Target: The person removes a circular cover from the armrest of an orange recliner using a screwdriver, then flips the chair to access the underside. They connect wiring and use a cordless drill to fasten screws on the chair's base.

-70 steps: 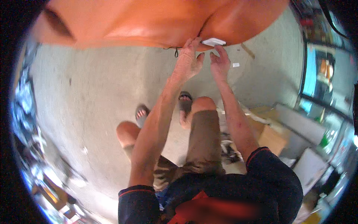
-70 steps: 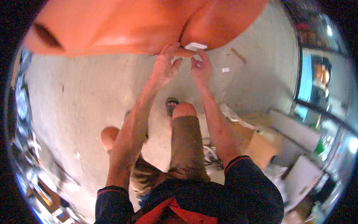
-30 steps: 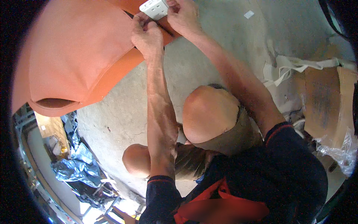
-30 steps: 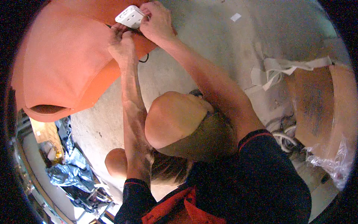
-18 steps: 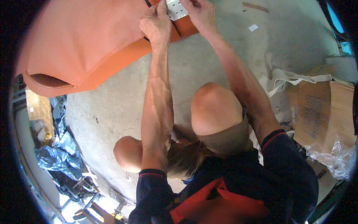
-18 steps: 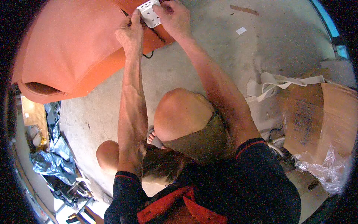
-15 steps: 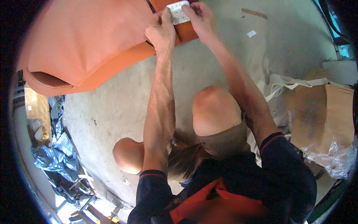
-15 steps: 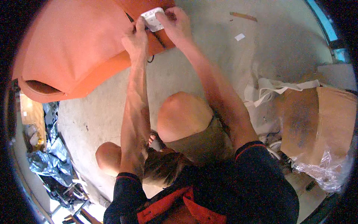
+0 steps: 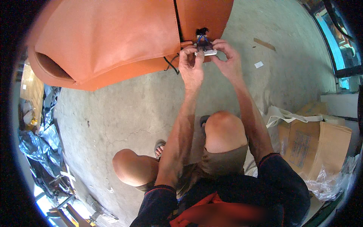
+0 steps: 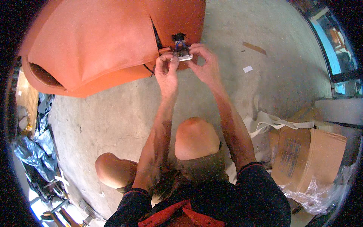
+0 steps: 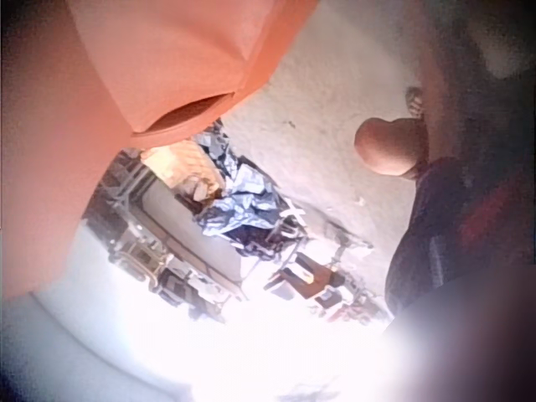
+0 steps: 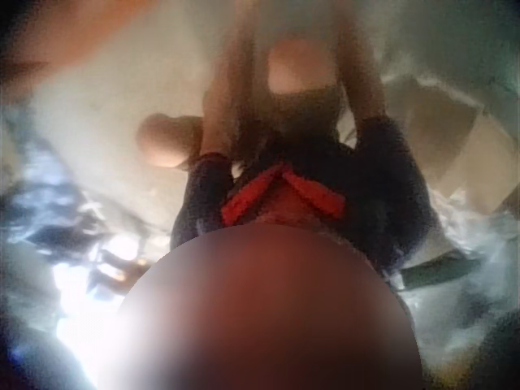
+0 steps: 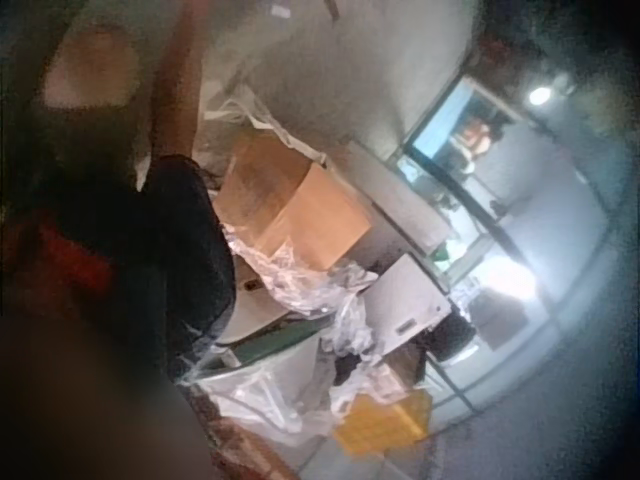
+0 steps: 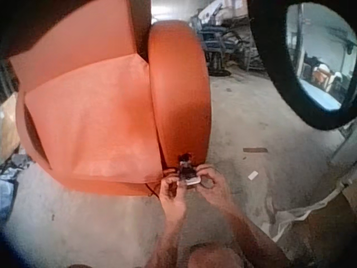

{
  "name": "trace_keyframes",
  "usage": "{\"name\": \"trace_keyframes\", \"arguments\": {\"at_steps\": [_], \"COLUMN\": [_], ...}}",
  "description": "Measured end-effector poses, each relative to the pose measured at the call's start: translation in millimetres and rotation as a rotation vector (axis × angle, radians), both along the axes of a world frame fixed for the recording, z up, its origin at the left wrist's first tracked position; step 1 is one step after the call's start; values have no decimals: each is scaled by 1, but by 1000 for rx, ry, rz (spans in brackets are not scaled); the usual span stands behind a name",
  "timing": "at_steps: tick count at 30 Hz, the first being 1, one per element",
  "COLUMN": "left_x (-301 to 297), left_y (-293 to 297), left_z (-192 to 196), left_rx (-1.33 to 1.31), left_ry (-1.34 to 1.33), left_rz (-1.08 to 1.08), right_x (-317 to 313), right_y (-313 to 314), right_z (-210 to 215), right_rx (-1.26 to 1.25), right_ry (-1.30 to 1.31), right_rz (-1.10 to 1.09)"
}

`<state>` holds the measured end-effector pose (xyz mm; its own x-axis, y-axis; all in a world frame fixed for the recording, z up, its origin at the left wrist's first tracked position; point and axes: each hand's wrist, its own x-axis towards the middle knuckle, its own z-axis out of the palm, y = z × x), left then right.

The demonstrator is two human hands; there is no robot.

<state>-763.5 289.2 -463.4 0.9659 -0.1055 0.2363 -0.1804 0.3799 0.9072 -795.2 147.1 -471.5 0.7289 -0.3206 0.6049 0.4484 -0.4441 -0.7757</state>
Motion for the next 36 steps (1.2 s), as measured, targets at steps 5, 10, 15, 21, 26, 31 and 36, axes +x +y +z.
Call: {"name": "trace_keyframes", "arguments": {"at_steps": [5,10,15,21,26,31,36], "left_x": [-7,-10,-4,25,42,7,-20], "left_y": [-6,-8,-1,0,1,12,-9], "left_z": [-2,3,30,63,72,48,5], "left_rx": [-128,-139,37,156,267,389,327], "left_ry": [4,-22,115,-72,-189,-291,-400], "left_rz": [-14,21,19,67,17,10,102], "right_x": [6,11,8,14,22,3,-6], "right_y": [4,8,5,3,-11,-27,-40], "right_z": [-3,-5,28,61,36,2,-11], "right_rx": [-26,-155,-154,16,288,652,833], "right_ry": [94,90,234,375,341,294,260], "right_rz": [-98,-203,-172,-118,-24,276,306]}}
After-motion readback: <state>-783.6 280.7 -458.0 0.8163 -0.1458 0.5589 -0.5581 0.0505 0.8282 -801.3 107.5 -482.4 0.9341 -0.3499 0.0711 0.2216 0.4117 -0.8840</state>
